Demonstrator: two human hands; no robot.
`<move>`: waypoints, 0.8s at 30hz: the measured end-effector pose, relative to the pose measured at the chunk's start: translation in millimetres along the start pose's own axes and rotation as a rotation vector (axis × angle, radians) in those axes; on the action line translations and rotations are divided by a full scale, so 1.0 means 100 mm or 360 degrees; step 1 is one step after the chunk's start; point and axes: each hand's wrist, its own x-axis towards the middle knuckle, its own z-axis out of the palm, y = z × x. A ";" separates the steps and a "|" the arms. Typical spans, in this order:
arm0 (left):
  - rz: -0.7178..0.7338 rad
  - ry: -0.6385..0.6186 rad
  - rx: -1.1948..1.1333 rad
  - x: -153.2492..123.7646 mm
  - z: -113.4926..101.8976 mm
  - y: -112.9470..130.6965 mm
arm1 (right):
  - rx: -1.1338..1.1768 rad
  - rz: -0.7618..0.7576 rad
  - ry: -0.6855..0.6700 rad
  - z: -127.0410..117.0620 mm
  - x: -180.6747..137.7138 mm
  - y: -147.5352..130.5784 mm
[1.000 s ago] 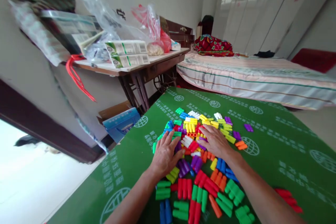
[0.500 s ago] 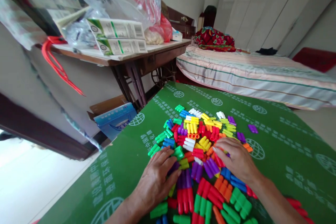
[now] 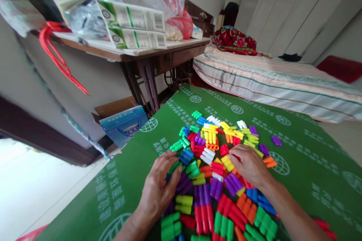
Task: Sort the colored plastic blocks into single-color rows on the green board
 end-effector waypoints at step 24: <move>-0.0379 0.0007 -0.0060 0.03 0.04 -0.24 | 0.0443 0.0381 0.0523 -0.46 -0.77 0.46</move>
